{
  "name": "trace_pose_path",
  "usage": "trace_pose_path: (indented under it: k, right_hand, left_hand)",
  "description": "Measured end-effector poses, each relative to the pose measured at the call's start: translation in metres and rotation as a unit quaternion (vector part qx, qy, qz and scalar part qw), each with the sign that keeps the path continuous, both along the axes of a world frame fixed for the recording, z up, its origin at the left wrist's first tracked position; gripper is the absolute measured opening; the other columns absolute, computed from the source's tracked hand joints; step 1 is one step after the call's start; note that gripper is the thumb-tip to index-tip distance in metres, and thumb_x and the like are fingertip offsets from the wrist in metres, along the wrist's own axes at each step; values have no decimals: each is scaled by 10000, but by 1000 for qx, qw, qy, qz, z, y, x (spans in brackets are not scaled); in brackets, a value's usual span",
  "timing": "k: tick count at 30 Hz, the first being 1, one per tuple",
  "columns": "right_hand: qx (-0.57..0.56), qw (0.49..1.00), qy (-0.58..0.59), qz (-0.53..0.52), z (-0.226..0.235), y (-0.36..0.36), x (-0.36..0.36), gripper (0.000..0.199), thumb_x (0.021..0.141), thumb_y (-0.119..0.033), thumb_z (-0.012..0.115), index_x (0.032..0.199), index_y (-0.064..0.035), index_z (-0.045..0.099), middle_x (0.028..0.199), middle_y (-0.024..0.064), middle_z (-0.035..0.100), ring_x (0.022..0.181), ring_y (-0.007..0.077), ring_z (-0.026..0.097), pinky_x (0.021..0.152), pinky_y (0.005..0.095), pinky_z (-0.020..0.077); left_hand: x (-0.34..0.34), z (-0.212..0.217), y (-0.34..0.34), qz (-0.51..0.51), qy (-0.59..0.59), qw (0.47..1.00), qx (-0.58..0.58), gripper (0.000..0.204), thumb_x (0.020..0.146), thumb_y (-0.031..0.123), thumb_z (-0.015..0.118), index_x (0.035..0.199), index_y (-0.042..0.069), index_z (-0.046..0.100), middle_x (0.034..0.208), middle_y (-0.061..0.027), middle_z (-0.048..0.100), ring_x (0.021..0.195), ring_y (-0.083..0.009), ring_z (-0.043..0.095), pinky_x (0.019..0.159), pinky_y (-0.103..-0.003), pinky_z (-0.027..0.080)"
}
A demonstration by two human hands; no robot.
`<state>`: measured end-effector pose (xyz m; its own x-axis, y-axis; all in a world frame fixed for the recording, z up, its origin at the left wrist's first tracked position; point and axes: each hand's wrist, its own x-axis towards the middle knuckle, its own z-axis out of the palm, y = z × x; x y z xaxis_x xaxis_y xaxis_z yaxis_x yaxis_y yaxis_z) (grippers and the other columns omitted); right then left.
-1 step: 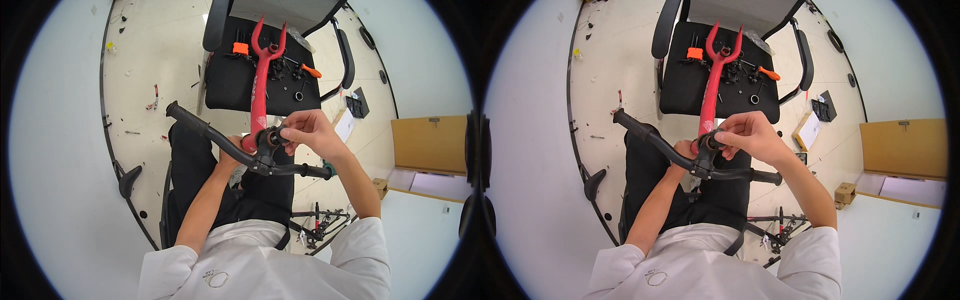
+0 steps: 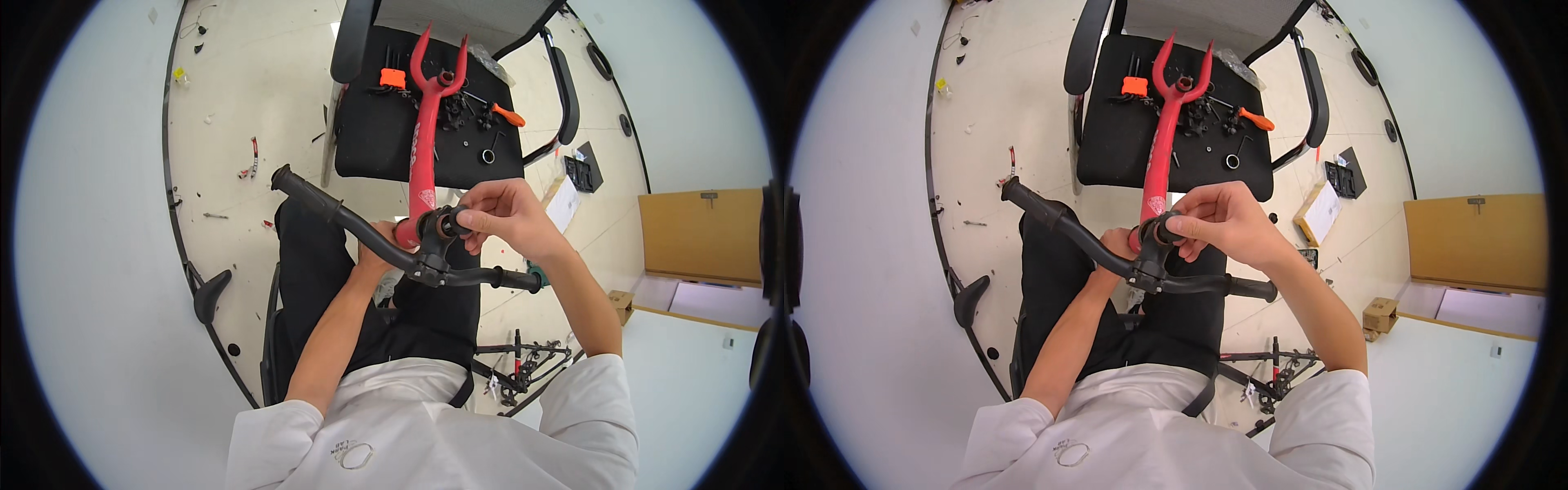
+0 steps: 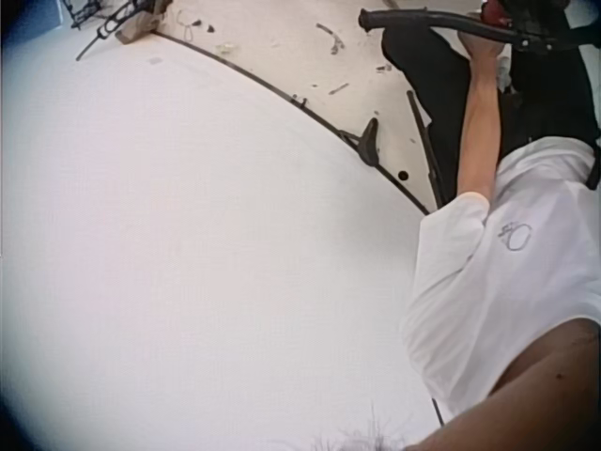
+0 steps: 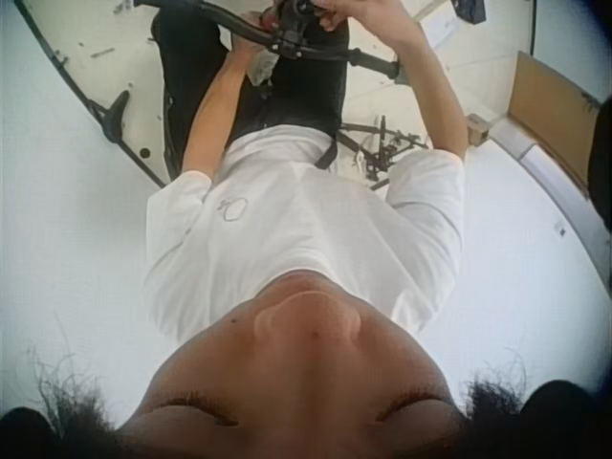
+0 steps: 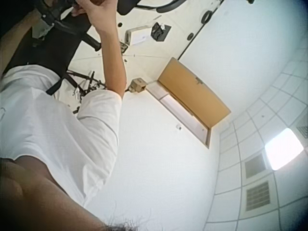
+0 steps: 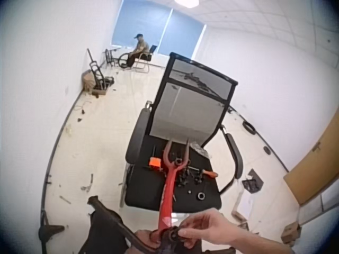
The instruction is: The person assembles a bicycle handlebar onto a red fork. They insert the handlebar into the fork's steerer tube, then add spacers, washers, and a bolt. Finally, they tighten the bolt with a hex key to secure the handlebar in place.
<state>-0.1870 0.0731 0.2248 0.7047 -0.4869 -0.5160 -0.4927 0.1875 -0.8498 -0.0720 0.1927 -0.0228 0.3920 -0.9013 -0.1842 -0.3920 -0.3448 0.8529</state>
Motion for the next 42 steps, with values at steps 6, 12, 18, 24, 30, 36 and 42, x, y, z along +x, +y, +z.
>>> trace_pose_path:
  k: [6,12,18,24,30,36,42]
  right_hand:
    - [-112,993,-31,19,5,7,-2,116,929,-55,673,991,41,655,808,104,711,665,138,692,627,267,579]
    - [-385,911,-35,143,11,15,-3,156,886,-36,691,1039,-9,690,907,89,676,733,152,682,666,263,568]
    - [-405,893,-2,198,19,20,-8,238,832,-53,743,1065,-28,699,1003,83,664,800,220,696,713,317,581]
    - [-412,899,7,152,14,26,-5,248,830,-59,746,1073,-32,710,1017,95,674,828,264,705,734,340,585]
    - [-456,870,-23,186,10,21,-6,225,825,-64,748,1047,-32,729,1047,101,700,863,279,710,775,356,583]
    - [-440,872,7,215,11,19,-11,315,747,-35,810,1055,-35,746,1111,95,737,992,273,720,862,351,581]
    - [-407,899,-52,151,0,19,-12,285,737,-79,830,1004,-37,740,1015,77,753,909,255,731,822,316,575]
  left_hand:
    - [-2,-6,0,11,18,999,-29,363,693,332,806,716,-16,708,664,-259,634,687,-428,673,639,-465,532]
    - [-2,-3,0,4,6,1000,-26,392,697,364,808,719,-16,710,674,-261,637,699,-429,675,643,-466,535]
    - [-4,-8,-1,11,-8,1000,-19,426,696,403,802,728,-13,716,695,-258,649,720,-433,677,660,-473,541]
    - [-2,-9,-1,5,-1,1000,-9,440,694,423,802,735,-7,720,704,-263,649,734,-432,680,666,-471,543]
    - [-3,-10,-2,-4,0,999,-32,451,688,441,804,743,0,727,680,-257,643,718,-423,683,650,-461,544]
    - [-4,-14,-2,-6,-16,1000,-24,456,679,446,809,742,1,729,669,-252,643,702,-416,686,636,-459,542]
    - [-4,-1,-2,-5,-1,998,-55,449,679,431,813,744,-5,727,686,-257,650,723,-418,689,647,-466,542]
